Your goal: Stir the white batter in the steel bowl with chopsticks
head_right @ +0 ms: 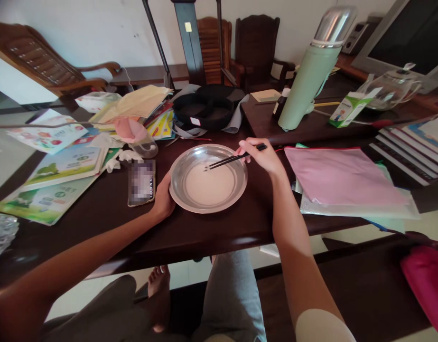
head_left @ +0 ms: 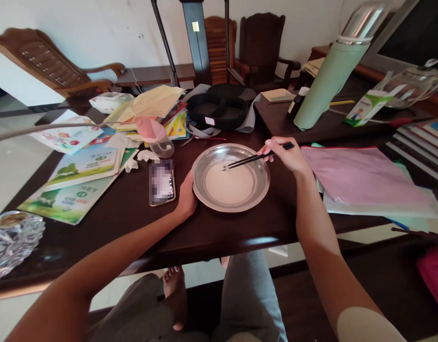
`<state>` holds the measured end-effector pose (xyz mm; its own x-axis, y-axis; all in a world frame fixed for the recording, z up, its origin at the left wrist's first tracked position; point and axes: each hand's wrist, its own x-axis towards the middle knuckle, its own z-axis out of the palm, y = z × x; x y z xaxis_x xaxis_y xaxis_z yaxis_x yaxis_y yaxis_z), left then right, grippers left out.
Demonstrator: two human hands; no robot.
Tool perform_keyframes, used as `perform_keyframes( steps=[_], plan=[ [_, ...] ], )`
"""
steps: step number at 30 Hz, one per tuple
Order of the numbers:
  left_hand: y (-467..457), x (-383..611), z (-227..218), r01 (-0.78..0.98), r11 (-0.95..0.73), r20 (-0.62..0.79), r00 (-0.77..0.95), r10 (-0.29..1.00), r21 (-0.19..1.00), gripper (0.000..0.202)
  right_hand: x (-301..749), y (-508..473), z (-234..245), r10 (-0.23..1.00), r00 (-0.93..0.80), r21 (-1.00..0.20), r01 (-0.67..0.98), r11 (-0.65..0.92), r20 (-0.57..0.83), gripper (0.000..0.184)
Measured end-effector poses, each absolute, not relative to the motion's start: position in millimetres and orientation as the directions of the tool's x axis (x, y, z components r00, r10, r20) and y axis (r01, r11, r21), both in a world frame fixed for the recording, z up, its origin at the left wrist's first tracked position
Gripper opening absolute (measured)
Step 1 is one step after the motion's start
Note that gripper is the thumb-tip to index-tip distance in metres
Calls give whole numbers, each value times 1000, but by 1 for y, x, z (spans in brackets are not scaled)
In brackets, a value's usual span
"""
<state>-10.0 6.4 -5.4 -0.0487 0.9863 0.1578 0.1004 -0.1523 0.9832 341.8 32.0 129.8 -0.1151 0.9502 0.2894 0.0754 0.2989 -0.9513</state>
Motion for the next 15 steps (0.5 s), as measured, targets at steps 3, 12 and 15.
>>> perform_keyframes(
  steps=[3, 12, 15],
  plan=[
    [4, -8, -1, 62, -113, 116, -52, 992, 992, 63, 357, 30, 132, 962, -78, -963, 50, 266, 262, 67],
    [2, -3, 7, -29, -79, 77, -67, 995, 996, 61, 333, 31, 128, 939, -239, -959, 74, 273, 249, 67],
    [2, -3, 7, -24, -88, 86, -66, 994, 996, 59, 345, 33, 128, 947, -110, -947, 85, 310, 300, 66]
  ],
)
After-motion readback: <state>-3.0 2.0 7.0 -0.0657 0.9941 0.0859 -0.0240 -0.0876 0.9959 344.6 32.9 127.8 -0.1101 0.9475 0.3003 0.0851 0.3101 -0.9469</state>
